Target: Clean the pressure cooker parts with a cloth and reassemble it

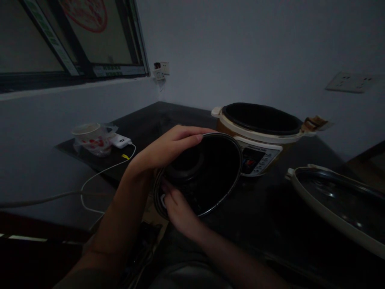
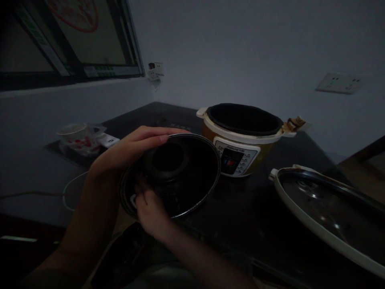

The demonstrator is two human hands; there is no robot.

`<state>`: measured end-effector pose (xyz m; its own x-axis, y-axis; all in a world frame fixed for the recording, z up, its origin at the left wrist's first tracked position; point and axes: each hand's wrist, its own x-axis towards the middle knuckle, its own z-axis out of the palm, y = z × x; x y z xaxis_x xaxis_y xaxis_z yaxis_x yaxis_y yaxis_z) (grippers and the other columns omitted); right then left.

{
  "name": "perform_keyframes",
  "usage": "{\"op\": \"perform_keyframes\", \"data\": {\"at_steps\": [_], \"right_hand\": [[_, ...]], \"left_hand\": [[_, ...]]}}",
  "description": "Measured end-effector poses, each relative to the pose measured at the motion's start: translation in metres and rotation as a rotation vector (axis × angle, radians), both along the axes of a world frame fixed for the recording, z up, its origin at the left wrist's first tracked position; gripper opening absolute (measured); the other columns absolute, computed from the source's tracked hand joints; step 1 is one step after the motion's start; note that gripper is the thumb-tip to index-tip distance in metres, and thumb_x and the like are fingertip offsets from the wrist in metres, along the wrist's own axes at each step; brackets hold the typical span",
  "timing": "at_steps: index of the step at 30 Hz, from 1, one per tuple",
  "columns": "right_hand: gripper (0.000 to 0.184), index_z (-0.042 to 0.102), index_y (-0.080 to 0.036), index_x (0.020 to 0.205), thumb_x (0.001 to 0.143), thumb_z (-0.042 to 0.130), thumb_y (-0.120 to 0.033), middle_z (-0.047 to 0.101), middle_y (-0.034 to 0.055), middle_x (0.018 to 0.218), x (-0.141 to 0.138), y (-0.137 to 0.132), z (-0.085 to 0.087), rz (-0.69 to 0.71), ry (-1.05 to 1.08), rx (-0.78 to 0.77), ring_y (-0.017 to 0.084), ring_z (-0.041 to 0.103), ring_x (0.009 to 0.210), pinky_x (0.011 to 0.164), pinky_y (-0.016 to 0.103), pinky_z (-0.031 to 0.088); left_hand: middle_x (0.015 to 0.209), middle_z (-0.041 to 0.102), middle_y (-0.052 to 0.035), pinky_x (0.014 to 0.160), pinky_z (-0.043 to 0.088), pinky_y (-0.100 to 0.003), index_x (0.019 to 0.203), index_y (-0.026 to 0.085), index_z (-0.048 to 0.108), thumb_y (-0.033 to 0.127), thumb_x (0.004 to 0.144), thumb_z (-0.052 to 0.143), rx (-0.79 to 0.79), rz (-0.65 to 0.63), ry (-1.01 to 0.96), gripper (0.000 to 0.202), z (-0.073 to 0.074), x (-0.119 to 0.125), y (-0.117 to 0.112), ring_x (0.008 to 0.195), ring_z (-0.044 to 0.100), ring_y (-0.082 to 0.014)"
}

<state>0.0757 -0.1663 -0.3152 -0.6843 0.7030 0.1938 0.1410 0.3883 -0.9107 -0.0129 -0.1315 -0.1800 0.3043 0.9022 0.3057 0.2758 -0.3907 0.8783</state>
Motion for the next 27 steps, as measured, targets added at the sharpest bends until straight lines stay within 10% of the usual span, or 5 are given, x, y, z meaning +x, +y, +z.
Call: {"op": "perform_keyframes", "data": {"at_steps": [5,13,21,27], "right_hand": [[0.045,0.047,-0.010,0.138,0.098,0.034,-0.025,0.049,0.0127,0.143,0.033,0.020,-0.013,0.087,-0.375,0.310,0.020,0.043,0.135,0.112,0.035,0.033],[0.049,0.045,0.007,0.135,0.092,0.045,-0.017,0.035,0.0275,0.146,0.077,0.072,-0.020,-0.206,-0.960,0.737,0.034,0.027,0.142,0.118,0.049,0.017],[0.043,0.052,-0.008,0.134,0.098,0.036,-0.025,0.049,0.0176,0.142,0.058,0.030,-0.020,-0.005,-0.599,0.372,0.025,0.038,0.138,0.115,0.044,0.026],[0.037,0.061,-0.020,0.124,0.096,0.037,-0.023,0.061,0.0077,0.131,0.023,-0.001,-0.002,0.014,0.095,-0.118,0.018,0.052,0.127,0.111,0.036,0.034]], "left_hand": [[0.124,0.067,-0.0045,0.104,0.041,-0.040,0.117,0.020,0.069,0.031,0.088,0.054,0.017,0.051,0.020,0.033,0.000,-0.004,0.003,0.116,0.060,-0.0267],[0.124,0.067,-0.0052,0.104,0.041,-0.041,0.117,0.018,0.068,0.028,0.089,0.052,0.023,0.050,0.067,0.034,0.003,0.008,0.005,0.115,0.060,-0.0264],[0.122,0.068,-0.0067,0.104,0.040,-0.039,0.118,0.016,0.067,0.030,0.088,0.051,0.031,0.063,0.084,0.036,0.001,0.015,0.010,0.115,0.059,-0.0257],[0.123,0.067,-0.0077,0.103,0.040,-0.038,0.117,0.016,0.068,0.031,0.087,0.055,-0.005,0.082,-0.011,0.036,-0.001,0.007,0.009,0.115,0.059,-0.0274]]}}
